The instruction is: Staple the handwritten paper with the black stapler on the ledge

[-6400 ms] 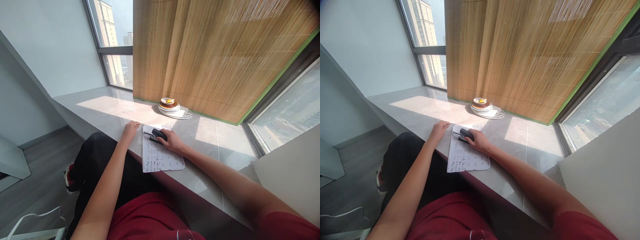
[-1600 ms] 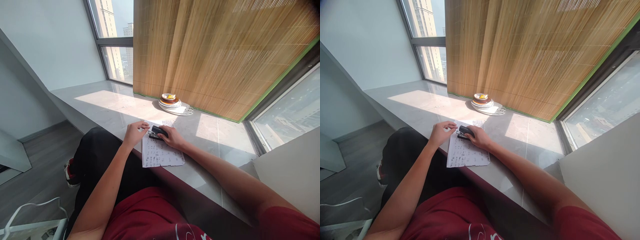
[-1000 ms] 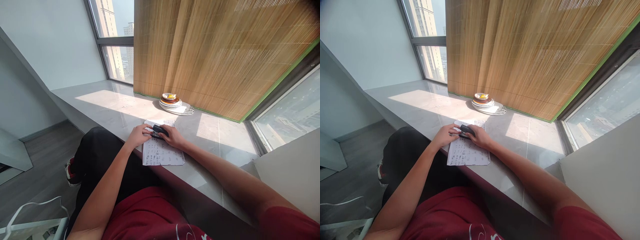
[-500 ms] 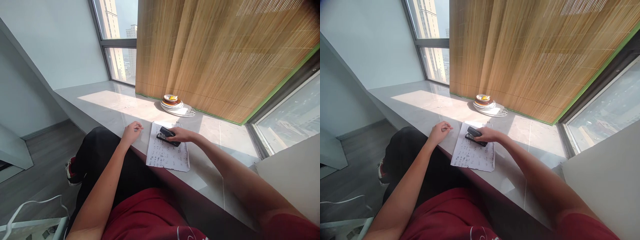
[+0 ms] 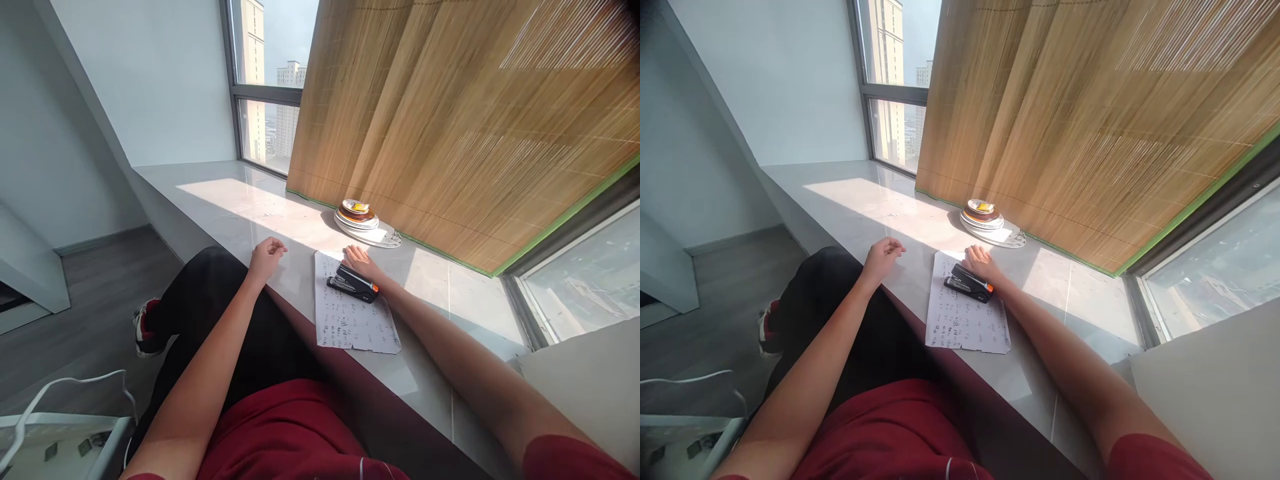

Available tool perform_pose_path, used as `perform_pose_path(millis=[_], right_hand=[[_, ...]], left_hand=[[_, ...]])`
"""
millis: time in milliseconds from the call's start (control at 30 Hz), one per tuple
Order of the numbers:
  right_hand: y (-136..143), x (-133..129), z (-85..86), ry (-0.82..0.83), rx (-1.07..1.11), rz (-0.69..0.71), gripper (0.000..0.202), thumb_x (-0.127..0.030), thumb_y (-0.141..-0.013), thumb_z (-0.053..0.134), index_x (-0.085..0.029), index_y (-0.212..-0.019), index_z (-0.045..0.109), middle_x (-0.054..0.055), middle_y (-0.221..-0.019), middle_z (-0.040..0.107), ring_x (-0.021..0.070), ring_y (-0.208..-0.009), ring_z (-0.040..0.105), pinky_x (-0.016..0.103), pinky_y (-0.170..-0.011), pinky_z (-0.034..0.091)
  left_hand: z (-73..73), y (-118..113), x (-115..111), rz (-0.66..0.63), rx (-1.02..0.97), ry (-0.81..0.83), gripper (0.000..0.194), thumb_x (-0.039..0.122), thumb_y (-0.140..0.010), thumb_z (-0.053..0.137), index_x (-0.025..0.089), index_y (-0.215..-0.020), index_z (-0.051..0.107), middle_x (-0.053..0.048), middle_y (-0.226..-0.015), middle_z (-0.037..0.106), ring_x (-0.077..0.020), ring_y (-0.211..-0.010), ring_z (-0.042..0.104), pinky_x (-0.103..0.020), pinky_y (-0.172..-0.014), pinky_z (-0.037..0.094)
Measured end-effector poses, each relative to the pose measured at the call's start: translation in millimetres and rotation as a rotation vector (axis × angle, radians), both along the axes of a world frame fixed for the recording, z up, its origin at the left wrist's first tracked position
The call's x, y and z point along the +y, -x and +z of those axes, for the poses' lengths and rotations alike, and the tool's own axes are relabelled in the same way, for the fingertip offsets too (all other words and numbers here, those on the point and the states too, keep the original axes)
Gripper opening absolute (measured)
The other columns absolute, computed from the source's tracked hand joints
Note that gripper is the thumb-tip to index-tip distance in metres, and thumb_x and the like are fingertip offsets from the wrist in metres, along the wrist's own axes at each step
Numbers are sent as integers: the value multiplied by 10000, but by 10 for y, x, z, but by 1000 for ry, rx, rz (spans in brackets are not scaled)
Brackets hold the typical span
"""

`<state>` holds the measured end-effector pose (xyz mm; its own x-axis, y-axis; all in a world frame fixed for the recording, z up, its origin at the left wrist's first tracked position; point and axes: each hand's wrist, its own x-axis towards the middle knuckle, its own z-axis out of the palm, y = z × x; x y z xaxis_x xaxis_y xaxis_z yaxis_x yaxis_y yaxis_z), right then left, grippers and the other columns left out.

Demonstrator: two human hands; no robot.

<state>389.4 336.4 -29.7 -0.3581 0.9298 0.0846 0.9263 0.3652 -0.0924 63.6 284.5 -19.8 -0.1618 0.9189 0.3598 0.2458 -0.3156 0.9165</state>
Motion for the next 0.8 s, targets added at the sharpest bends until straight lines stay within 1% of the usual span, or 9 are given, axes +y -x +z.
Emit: perform_pose_path(millis=[67, 133, 267, 367, 433, 500, 633, 733, 800], right_hand=[[264, 129, 53, 54, -16, -30, 605, -450, -1096, 364, -112, -1579, 496, 245, -1728, 345, 437, -1617, 295, 566, -1271, 347], [591, 264, 128, 59, -13, -2, 604, -442, -1108, 354, -69, -1564, 487, 275, -1730, 319, 441, -1625, 267, 582, -1274, 330], [1223, 469, 207, 55, 18, 135, 531, -441, -1116, 375, -152, -1542, 506, 203, -1713, 390, 347, -1618, 307, 536, -1285, 321], [1464, 533, 201, 75, 54, 200, 535, -436, -1123, 348, -190, -1589, 445, 173, -1763, 311, 323, -1613, 330, 582, -1289, 288], [1499, 544, 189, 101, 120, 222, 553, -419, -1117, 366, -190, -1619, 410, 175, -1788, 250, 343, -1624, 313, 629, -1290, 251], [1466, 535, 172, 109, 196, 225, 591, -396, -1103, 413, -185, -1653, 368, 178, -1791, 239, 356, -1637, 288, 636, -1300, 226], [1267, 456, 108, 82, 245, 209, 674, -392, -1091, 441, -185, -1709, 268, 179, -1786, 253, 360, -1652, 250, 618, -1329, 184], [1007, 351, 35, 81, 247, 204, 670, -410, -1094, 422, -199, -1713, 277, 175, -1782, 264, 366, -1663, 218, 633, -1336, 166], [805, 272, -3, 91, 246, 190, 670, -410, -1092, 422, -200, -1713, 282, 175, -1782, 267, 359, -1671, 200, 640, -1339, 153]], left_hand=[[-2, 15, 1, 20, -37, -11, 49, 255, -850, 631, 229, -885, 653, -62, -914, 784, -234, -852, 714, -370, -826, 532], [-3, 45, 2, 55, -67, -2, 60, 273, -854, 633, 231, -895, 649, -58, -928, 784, -228, -844, 703, -359, -810, 520], [6, 112, -4, 123, -123, 17, 65, 281, -845, 637, 230, -886, 642, -59, -927, 783, -233, -873, 701, -350, -810, 513], [25, 121, -24, 135, -146, 30, 72, 285, -836, 639, 230, -882, 644, -55, -912, 779, -234, -869, 697, -349, -814, 516], [39, 111, -37, 134, -136, 44, 74, 288, -836, 639, 231, -883, 645, -51, -918, 778, -232, -870, 694, -347, -816, 517], [46, 106, -42, 134, -125, 50, 67, 282, -840, 633, 233, -883, 640, -47, -923, 776, -230, -881, 696, -346, -824, 519], [38, 119, -33, 122, -82, 57, 66, 267, -868, 586, 238, -894, 640, -51, -931, 776, -238, -914, 707, -359, -849, 546], [40, 98, -55, 88, 103, -5, 127, 260, -906, 553, 243, -884, 678, -56, -978, 780, -254, -956, 708, -395, -916, 559], [51, 45, -96, 23, 256, -52, 186, 256, -940, 527, 243, -900, 708, -67, -1035, 783, -273, -1007, 710, -423, -967, 559]])
